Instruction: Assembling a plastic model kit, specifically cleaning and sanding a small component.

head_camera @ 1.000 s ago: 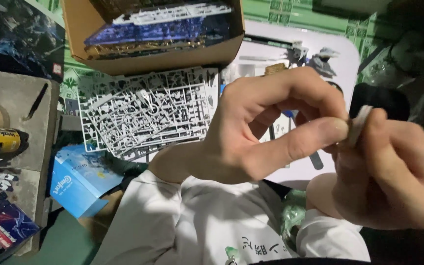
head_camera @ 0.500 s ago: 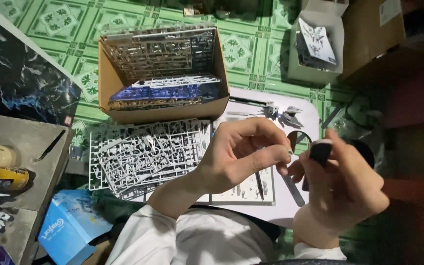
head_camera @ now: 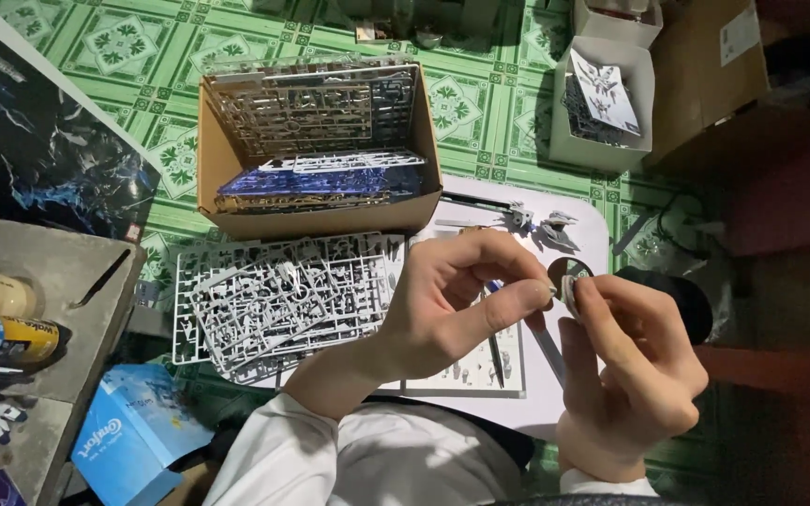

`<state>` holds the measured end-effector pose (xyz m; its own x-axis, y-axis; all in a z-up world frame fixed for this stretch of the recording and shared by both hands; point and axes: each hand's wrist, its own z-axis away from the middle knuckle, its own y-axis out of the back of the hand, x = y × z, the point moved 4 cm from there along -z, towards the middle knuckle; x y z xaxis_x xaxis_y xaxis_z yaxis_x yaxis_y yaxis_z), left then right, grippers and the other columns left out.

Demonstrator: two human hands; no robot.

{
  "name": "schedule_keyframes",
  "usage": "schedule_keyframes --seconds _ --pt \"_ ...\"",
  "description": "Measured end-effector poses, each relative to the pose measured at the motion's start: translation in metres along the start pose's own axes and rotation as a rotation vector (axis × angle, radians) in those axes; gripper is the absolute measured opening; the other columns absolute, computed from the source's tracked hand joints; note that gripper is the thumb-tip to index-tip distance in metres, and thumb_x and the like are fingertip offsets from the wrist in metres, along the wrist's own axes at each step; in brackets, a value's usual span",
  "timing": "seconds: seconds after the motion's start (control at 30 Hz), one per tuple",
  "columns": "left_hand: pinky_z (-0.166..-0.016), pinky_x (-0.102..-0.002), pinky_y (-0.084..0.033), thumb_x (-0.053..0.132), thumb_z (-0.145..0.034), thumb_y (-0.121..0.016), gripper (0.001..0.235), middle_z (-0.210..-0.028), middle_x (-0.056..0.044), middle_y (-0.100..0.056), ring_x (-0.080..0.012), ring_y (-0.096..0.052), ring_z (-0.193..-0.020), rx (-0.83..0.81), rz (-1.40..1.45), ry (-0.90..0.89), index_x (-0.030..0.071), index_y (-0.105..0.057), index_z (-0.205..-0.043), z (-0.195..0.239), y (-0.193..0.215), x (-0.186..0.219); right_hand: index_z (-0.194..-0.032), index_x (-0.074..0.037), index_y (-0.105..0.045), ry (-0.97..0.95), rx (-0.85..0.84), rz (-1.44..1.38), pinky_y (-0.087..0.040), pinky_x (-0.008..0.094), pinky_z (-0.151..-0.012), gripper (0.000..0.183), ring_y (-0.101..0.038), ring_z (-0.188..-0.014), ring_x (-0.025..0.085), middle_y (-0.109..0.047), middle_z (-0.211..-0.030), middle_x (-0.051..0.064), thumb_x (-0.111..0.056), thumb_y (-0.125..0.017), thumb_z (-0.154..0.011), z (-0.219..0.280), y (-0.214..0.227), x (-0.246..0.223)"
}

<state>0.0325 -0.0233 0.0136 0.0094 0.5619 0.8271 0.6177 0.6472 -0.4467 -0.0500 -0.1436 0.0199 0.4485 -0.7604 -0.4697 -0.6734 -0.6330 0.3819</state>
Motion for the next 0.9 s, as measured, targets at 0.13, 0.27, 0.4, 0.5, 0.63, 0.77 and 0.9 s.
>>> schedule_keyframes --seconds 0.13,0.27,0.4,0.5,0.63,0.77,0.9 --pt "-0.068 -0.022 -0.053 0.014 -0.091 -0.064 0.010 -0.085 -0.005 -0.063 -0.0134 -0.061 -0.076 0.023 -0.049 -0.013 0.005 -0.064 -0.093 0.000 0.001 0.000 -0.105 0.010 -0.063 -0.034 -0.020 -0.004 -0.049 0.028 -0.064 0.014 -0.061 -0.080 0.028 -0.058 -0.098 0.026 0.004 -0.058 -0.093 0.001 -0.002 0.001" --pt "-0.067 -0.025 -0.058 0.013 -0.090 -0.064 0.013 -0.084 -0.009 -0.063 -0.0192 -0.065 -0.073 0.038 0.019 -0.033 0.000 -0.062 -0.092 -0.001 0.000 0.000 -0.104 0.012 -0.062 0.028 -0.028 -0.029 -0.051 0.028 -0.063 0.016 -0.062 -0.080 0.030 -0.058 -0.097 0.029 0.002 -0.056 -0.093 -0.002 -0.003 0.001" --pt "-0.067 -0.025 -0.057 0.012 -0.091 -0.063 0.012 -0.083 -0.010 -0.063 -0.0188 -0.065 -0.071 0.029 -0.021 -0.040 0.000 -0.061 -0.093 -0.001 0.000 0.000 -0.106 0.011 -0.062 0.039 -0.031 -0.052 -0.046 0.027 -0.061 0.015 -0.059 -0.077 0.028 -0.057 -0.098 0.028 0.006 -0.056 -0.093 -0.001 -0.005 0.006" --pt "-0.068 -0.025 -0.057 0.012 -0.091 -0.062 0.012 -0.083 -0.011 -0.064 -0.0185 -0.065 -0.072 0.037 -0.030 -0.049 0.000 -0.062 -0.093 -0.001 0.000 -0.001 -0.106 0.010 -0.063 0.050 -0.022 -0.051 -0.047 0.027 -0.061 0.015 -0.060 -0.077 0.027 -0.058 -0.098 0.027 0.005 -0.058 -0.093 0.000 -0.006 0.006" --pt "-0.068 -0.024 -0.055 0.014 -0.090 -0.063 0.013 -0.083 -0.010 -0.064 -0.0164 -0.064 -0.074 0.059 -0.055 -0.058 0.001 -0.062 -0.092 -0.002 0.000 0.000 -0.105 0.010 -0.063 0.027 -0.023 -0.044 -0.047 0.027 -0.061 0.014 -0.059 -0.074 0.026 -0.057 -0.098 0.026 0.008 -0.059 -0.092 -0.003 -0.006 0.003" --pt "-0.068 -0.024 -0.056 0.013 -0.090 -0.063 0.011 -0.083 -0.009 -0.064 -0.0162 -0.064 -0.074 0.065 -0.045 -0.049 0.002 -0.063 -0.092 -0.001 0.000 -0.002 -0.106 0.012 -0.061 0.097 -0.013 -0.056 -0.049 0.027 -0.059 0.015 -0.060 -0.070 0.026 -0.056 -0.098 0.027 0.013 -0.058 -0.092 -0.003 -0.009 0.004" --pt "-0.068 -0.025 -0.057 0.013 -0.090 -0.063 0.012 -0.081 -0.010 -0.065 -0.0179 -0.065 -0.073 0.070 -0.035 -0.049 0.001 -0.062 -0.092 -0.003 0.002 -0.001 -0.108 0.013 -0.060 0.100 -0.025 -0.082 -0.051 0.026 -0.061 0.017 -0.061 -0.070 0.025 -0.056 -0.098 0.026 0.015 -0.060 -0.091 -0.005 -0.011 0.005"
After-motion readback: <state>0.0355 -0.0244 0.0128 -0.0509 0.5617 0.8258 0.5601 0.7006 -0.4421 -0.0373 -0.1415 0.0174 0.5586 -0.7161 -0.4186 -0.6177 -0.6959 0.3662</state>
